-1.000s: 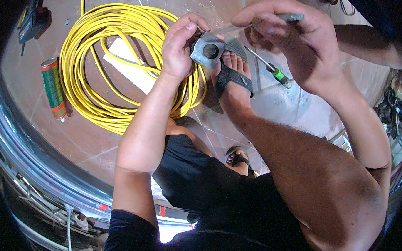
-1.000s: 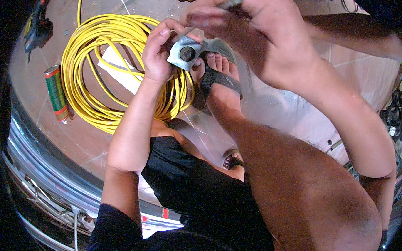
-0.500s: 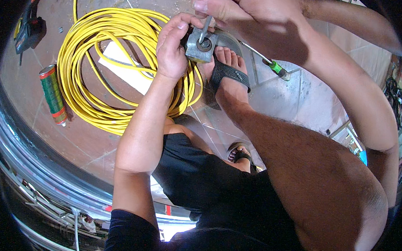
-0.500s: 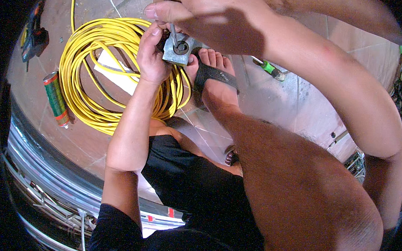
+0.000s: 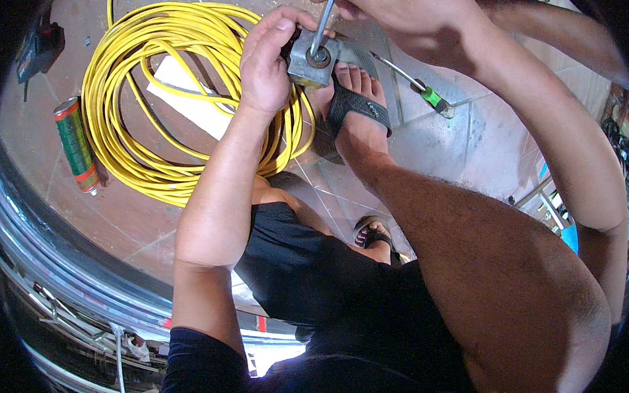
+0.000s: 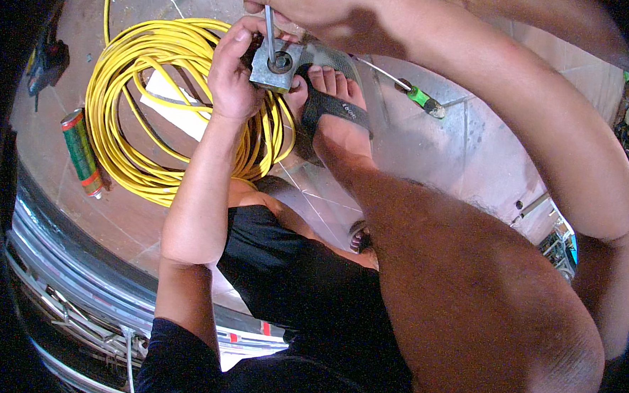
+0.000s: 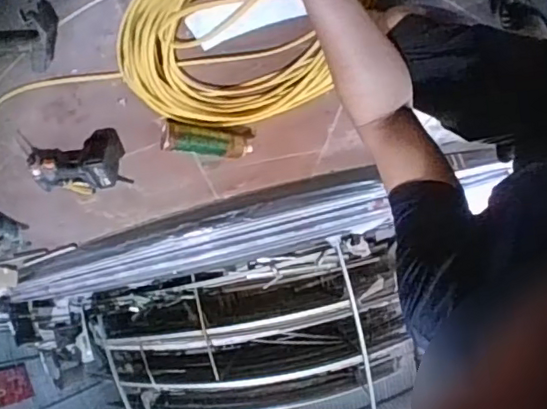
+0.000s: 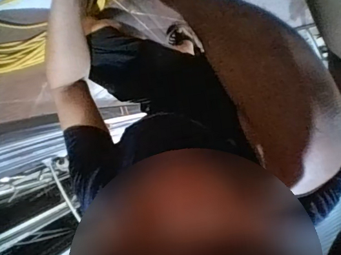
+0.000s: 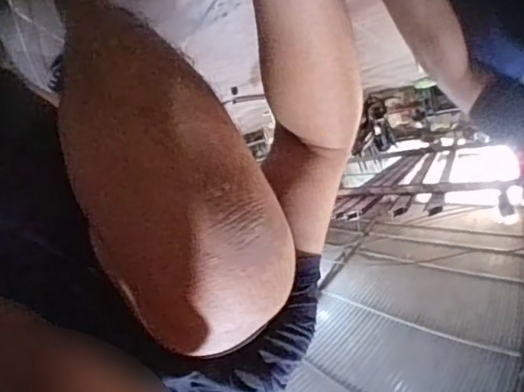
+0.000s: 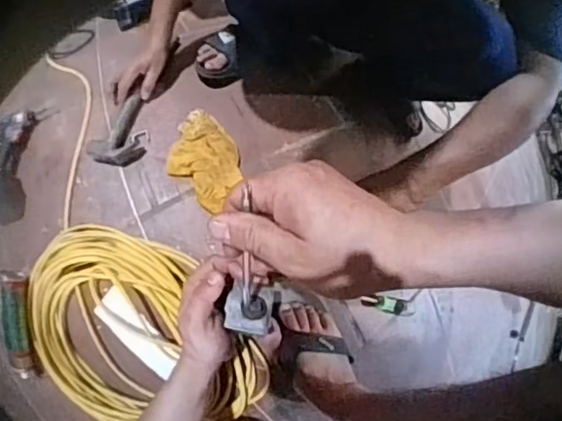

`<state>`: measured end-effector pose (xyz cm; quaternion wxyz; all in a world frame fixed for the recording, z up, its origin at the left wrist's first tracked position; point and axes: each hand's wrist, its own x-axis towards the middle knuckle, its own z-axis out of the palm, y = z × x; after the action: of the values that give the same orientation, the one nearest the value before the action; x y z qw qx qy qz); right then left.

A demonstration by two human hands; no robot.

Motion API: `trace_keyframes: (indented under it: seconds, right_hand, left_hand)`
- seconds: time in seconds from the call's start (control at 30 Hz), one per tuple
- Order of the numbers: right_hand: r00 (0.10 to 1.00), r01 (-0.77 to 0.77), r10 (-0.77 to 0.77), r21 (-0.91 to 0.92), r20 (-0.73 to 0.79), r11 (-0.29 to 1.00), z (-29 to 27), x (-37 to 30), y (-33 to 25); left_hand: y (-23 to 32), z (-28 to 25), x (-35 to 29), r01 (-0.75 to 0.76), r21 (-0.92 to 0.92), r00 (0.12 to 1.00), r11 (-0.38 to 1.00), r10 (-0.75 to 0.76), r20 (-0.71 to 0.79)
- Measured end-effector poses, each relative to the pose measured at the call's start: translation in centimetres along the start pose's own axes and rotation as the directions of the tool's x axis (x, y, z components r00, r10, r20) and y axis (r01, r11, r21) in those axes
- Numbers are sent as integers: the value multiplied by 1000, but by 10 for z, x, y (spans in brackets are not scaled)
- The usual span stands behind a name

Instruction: The person uses a screwdriver to tighten a screw on a small metal part, then inserts a cylindrical metal piece into the part and secures it. The person continues to adjust and tighten the assembly with the screwdriver.

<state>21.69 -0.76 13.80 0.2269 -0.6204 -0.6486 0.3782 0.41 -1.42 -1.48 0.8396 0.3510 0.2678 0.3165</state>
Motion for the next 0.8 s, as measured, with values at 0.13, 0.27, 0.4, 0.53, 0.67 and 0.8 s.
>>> trace_keyframes:
  seconds: [0.13, 0.27, 0.4, 0.53, 0.67, 0.8]
  right_hand:
    - [996, -76, 74, 26, 58, 997, -2, 3, -3]
    - [999, 16, -11, -99, 48, 995, 3, 8, -1]
    - [987, -26, 40, -91, 153, 996, 5, 12, -3]
    - [966, 75, 4, -297, 258, 952, -4, 12, -10]
    - [929, 138, 54, -479, 366, 867, 2, 17, -9]
    - [940, 119, -68, -135, 333, 984, 7, 4, 0]
  left_hand:
    - [2, 3, -2, 36, -61, 999, 998, -38, -24]
    - [6, 6, -2, 18, -23, 999, 1000, -19, -34]
    - [11, 11, -1, 24, -16, 999, 1000, -25, -45]
    - [17, 14, -7, -88, 107, 994, 990, 80, 76]
    - [15, 14, -11, -62, 58, 981, 996, 50, 189]
    - [8, 16, -13, -91, 280, 974, 956, 28, 224]
